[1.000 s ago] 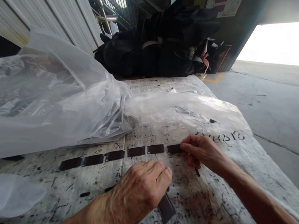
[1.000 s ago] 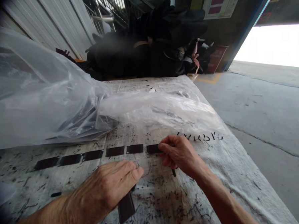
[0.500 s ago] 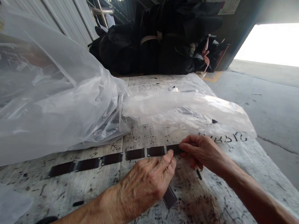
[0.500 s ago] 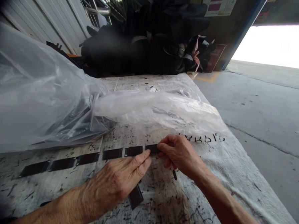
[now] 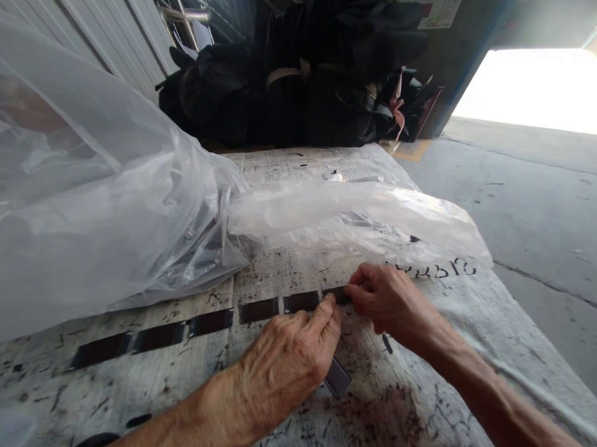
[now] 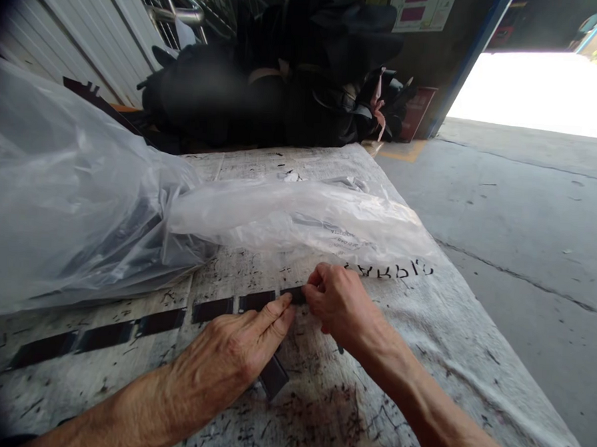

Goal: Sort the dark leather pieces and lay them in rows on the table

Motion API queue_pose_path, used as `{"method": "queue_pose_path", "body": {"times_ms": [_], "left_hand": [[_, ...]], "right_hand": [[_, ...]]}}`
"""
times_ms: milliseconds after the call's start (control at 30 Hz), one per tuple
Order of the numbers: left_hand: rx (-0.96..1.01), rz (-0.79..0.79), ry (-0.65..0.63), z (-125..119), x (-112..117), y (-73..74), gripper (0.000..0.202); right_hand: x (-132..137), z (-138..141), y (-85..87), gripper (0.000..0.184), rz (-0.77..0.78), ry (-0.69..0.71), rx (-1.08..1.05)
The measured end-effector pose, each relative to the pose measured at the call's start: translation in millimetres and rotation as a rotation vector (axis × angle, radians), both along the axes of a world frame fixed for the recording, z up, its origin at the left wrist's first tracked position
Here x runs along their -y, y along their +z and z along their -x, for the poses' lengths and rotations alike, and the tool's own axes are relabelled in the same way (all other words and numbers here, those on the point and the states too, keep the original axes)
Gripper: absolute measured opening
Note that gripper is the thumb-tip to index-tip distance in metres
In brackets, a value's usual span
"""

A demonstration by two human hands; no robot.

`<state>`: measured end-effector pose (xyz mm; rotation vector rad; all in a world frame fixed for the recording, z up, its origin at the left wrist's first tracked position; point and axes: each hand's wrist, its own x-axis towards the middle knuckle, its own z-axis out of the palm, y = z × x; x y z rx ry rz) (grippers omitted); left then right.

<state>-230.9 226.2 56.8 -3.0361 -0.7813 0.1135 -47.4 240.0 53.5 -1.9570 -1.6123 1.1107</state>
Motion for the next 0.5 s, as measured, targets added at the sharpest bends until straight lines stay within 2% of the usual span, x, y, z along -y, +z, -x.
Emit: {"method": "queue_pose_path", "body": {"times_ms": [333, 500], "left_hand": [[-0.040, -0.040, -0.011, -6.6, -2.7, 2.6, 0.054], [-0.023, -0.053, 0.036, -10.0, 3.0, 3.9, 0.050]], "right_hand": [[-4.1, -2.6, -1.1, 0.015, -0.078, 0.061, 0.136], [-6.5, -5.3, 2.3, 0.017, -0.097, 0.128, 0.224]]}}
